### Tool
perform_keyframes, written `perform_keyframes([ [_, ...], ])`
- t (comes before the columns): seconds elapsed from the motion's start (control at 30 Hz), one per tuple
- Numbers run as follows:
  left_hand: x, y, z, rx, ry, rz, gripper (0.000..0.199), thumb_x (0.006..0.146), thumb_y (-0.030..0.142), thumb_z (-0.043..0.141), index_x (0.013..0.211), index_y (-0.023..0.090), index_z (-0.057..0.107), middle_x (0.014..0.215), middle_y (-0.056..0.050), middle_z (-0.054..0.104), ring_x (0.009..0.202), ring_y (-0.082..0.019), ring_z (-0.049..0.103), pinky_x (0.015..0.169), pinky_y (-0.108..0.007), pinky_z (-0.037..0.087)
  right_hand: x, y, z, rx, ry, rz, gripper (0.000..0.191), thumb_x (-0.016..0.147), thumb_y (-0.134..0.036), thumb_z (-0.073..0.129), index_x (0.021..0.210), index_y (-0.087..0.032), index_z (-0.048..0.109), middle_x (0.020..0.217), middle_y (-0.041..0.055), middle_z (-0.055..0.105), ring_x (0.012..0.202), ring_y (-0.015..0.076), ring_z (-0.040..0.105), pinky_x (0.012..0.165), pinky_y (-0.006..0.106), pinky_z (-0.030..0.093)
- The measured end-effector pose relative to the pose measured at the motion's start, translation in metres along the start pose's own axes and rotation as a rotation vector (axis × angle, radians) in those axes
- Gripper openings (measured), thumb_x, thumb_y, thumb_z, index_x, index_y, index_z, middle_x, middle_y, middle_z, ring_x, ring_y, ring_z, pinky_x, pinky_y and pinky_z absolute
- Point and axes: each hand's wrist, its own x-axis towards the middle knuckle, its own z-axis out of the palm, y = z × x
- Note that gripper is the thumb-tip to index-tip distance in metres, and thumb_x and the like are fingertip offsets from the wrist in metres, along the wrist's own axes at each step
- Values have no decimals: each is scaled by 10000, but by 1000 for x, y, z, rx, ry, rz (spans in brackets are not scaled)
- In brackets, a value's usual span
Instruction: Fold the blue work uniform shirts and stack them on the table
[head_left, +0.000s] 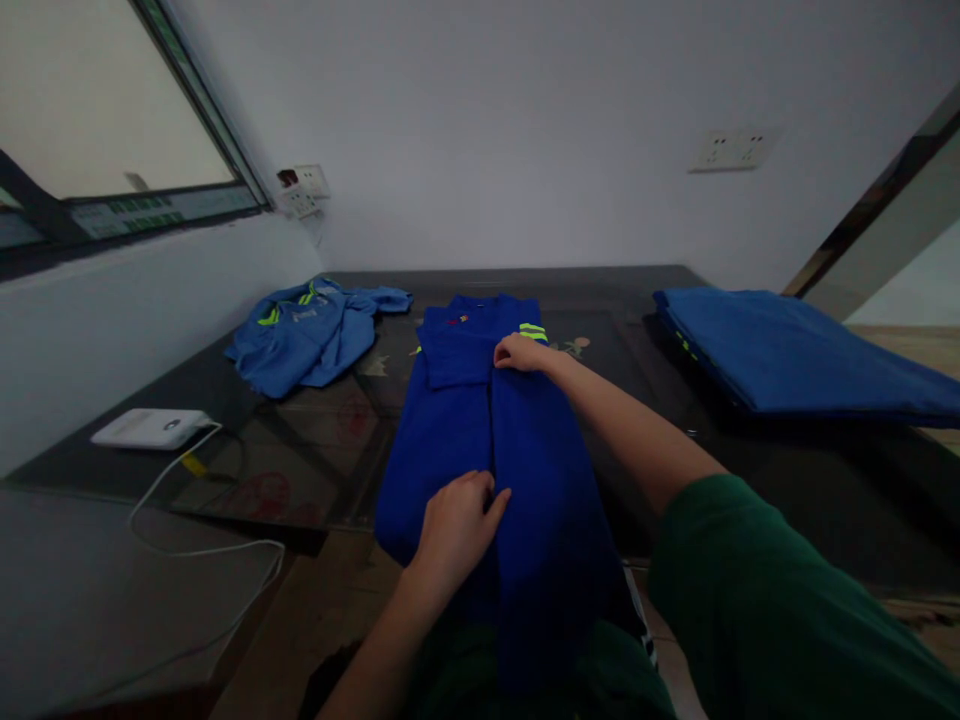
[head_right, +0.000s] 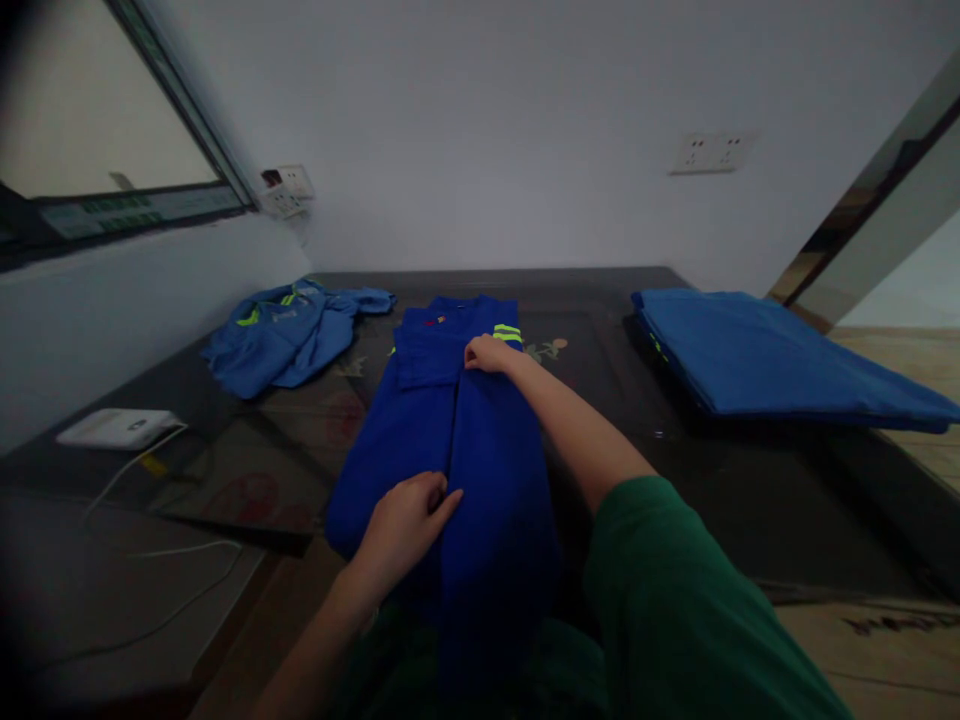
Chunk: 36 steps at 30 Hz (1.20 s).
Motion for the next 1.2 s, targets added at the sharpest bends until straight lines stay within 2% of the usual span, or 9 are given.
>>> perform_keyframes([
  [0.1,1,-9,-1,-180,-27,7,277,926,324,393,693,197,474,674,6,562,636,-143,531,583,-247,274,3,4,2,12,-24,2,141,848,-197,618,919,-147,729,923,80,732,803,178,649,707,239,454],
  [0.4,3,-23,-2,-482,-47,59,288,881,352,382,636,201,380,595,41,413,580,-120,414,575,-235,279,0,-12,5,-9,82,-27,231,948,-225,458,1048,-132,644,1059,101,681,941,194,598,799,265,416],
  [0.6,0,-14,3,-210,0,-6,271,882,300,409,632,194,407,625,19,490,598,-131,453,585,-256,242,-18,-25,29,-120,182,4,255,968,-236,405,1054,-139,624,1116,140,630,1075,272,514,912,390,372],
  [0.77,-10,-8,4,-96,36,-22,257,872,310,456,646,195,412,684,-6,516,652,-156,480,612,-271,254,-31,-37,27,-167,348,80,257,956,-253,439,1138,-162,596,1178,132,592,1100,256,497,923,366,397],
  [0.83,-13,-9,5,-228,45,-13,264,888,320,426,656,196,404,670,1,493,650,-152,481,617,-266,276,-36,-41,27,-123,385,113,293,948,-292,466,1196,-184,578,1233,118,577,1124,251,496,918,353,419],
  [0.93,-18,-11,12,-564,62,-16,285,921,401,367,732,199,438,636,28,444,615,-133,458,606,-246,311,-45,-46,36,-82,334,124,388,955,-376,450,1285,-194,540,1334,122,534,1210,270,462,968,391,410],
  [1.07,-34,-8,28,-989,-77,-104,365,864,525,473,1020,195,481,662,40,497,577,-118,466,564,-218,363,-54,-49,51,-79,297,162,432,973,-408,393,1336,-206,514,1392,121,499,1301,290,391,1061,475,320],
  [1.13,-46,-7,37,-1038,-136,-129,443,793,534,591,1055,190,491,695,22,555,605,-127,512,580,-219,403,-55,-49,54,-55,309,172,433,975,-398,390,1343,-201,506,1410,122,481,1319,285,373,1079,481,297],
  [1.2,-57,-9,47,-961,-126,-124,405,763,532,633,947,182,547,706,3,583,659,-143,548,623,-226,436,-54,-48,52,-2,317,163,433,971,-384,409,1342,-182,505,1422,137,464,1333,278,357,1090,477,284],
])
